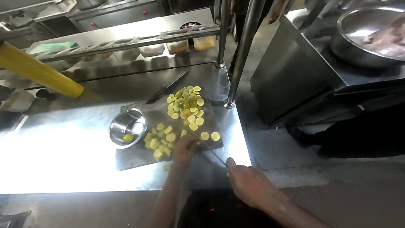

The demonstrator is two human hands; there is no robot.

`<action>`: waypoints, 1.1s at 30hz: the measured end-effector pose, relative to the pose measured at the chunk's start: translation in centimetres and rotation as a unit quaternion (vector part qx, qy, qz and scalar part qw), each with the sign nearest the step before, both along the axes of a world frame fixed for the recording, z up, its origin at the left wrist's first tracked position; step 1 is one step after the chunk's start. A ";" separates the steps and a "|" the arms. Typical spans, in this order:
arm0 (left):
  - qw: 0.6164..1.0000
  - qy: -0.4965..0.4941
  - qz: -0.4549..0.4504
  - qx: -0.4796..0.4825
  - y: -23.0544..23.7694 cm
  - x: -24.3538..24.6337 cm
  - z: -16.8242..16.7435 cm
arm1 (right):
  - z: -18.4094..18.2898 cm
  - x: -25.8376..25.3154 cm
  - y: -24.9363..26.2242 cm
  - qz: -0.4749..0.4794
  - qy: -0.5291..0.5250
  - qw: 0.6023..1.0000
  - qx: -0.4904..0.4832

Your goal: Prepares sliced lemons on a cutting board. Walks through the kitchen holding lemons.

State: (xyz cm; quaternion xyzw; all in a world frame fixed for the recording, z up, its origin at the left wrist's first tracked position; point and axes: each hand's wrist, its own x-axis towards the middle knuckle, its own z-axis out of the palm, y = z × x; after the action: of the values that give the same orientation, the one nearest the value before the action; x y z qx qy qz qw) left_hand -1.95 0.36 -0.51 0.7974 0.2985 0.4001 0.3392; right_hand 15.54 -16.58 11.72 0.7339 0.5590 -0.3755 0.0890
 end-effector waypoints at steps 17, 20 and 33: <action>1.000 0.007 0.022 0.015 -0.8 -0.1 0.5 | 0.0 1.3 -4.2 -0.004 -0.018 0.995 -0.099; 0.995 0.042 0.081 0.032 -0.9 -1.2 2.5 | -0.4 2.1 -5.8 -0.014 0.004 0.996 -0.085; 0.948 0.308 -0.056 0.066 0.0 4.7 6.0 | -3.8 4.6 -9.3 -0.167 0.104 0.976 0.090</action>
State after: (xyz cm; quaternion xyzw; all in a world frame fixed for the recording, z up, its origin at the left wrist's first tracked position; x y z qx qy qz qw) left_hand 2.80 0.39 5.54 0.9177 0.3161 0.1344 0.1996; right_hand 20.09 -25.88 7.88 0.7790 0.4661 -0.4074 -0.0999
